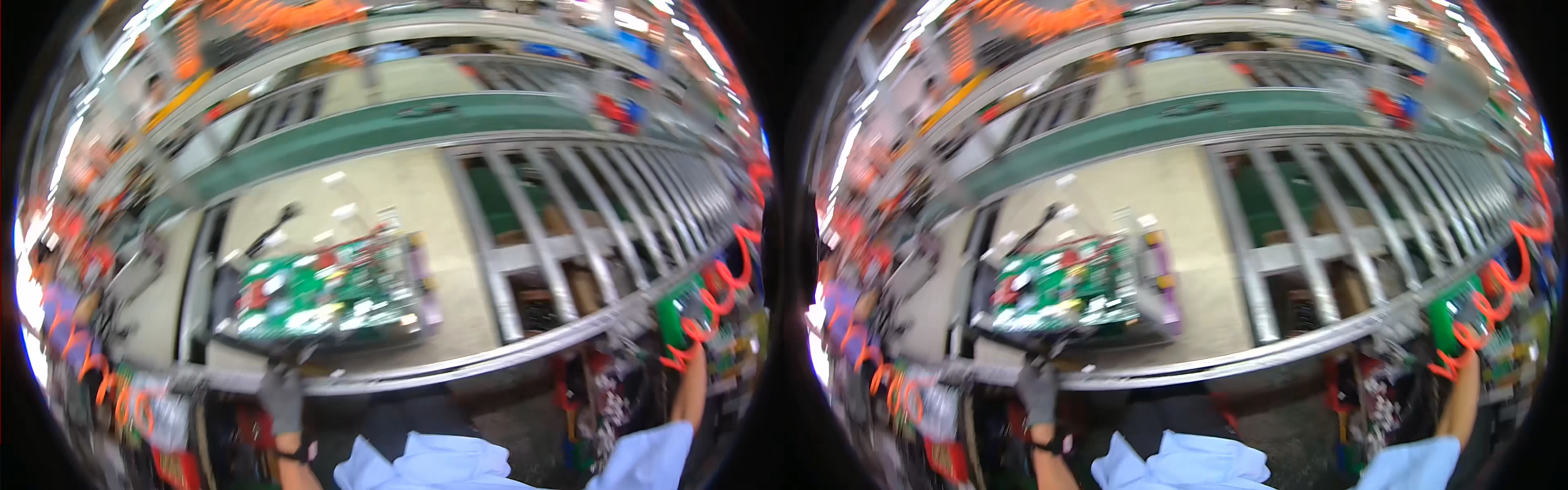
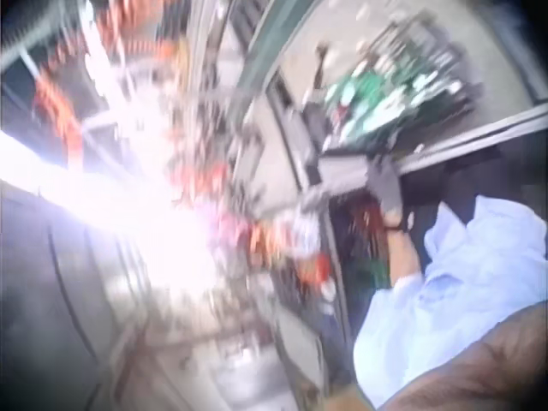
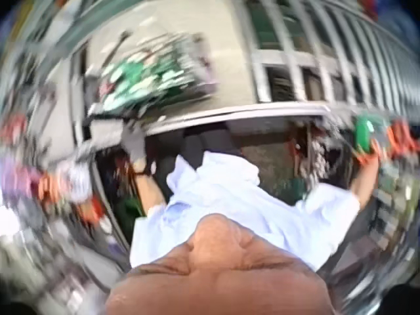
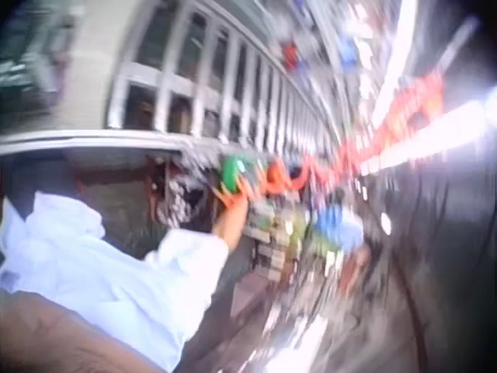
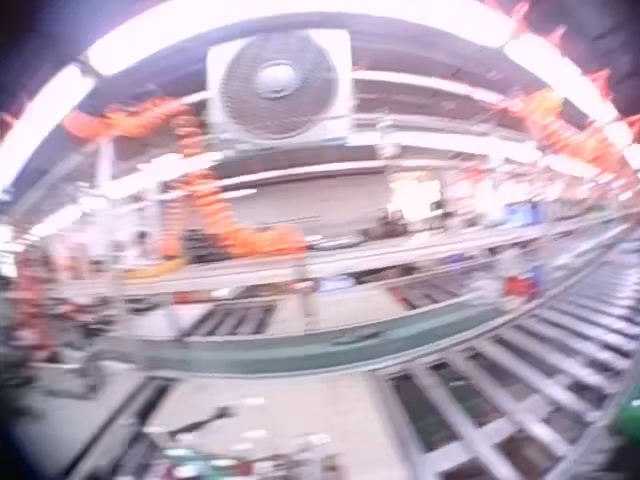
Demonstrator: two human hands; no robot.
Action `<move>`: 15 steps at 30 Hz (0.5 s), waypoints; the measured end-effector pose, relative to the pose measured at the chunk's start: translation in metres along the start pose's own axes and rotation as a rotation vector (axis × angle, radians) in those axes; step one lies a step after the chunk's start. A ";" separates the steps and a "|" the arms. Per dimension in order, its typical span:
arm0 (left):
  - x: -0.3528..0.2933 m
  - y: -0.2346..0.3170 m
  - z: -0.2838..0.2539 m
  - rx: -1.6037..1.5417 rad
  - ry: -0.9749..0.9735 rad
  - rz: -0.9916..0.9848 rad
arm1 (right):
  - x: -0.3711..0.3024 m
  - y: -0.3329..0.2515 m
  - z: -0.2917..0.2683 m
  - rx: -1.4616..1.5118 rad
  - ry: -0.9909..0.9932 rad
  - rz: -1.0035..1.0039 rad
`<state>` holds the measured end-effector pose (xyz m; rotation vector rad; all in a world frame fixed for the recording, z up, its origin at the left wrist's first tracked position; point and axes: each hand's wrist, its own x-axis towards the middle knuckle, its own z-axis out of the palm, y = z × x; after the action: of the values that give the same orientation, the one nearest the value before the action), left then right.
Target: The worker is assembling an electronic device, installing a circuit board into a metal chassis and securing it with an electric screwdriver.
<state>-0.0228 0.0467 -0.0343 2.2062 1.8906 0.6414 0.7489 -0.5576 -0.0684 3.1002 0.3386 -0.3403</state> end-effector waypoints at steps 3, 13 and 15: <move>0.002 -0.009 0.000 -0.097 0.049 -0.013 | -0.012 0.010 0.003 0.018 0.078 0.027; -0.008 -0.001 -0.004 -0.210 0.107 -0.023 | -0.026 -0.025 -0.004 0.048 0.225 -0.026; -0.010 -0.008 -0.004 -0.237 0.215 -0.015 | -0.028 -0.054 -0.007 0.047 0.239 -0.054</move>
<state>-0.0325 0.0378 -0.0363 2.0418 1.8126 1.0774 0.7120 -0.5107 -0.0542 3.1870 0.4228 0.0244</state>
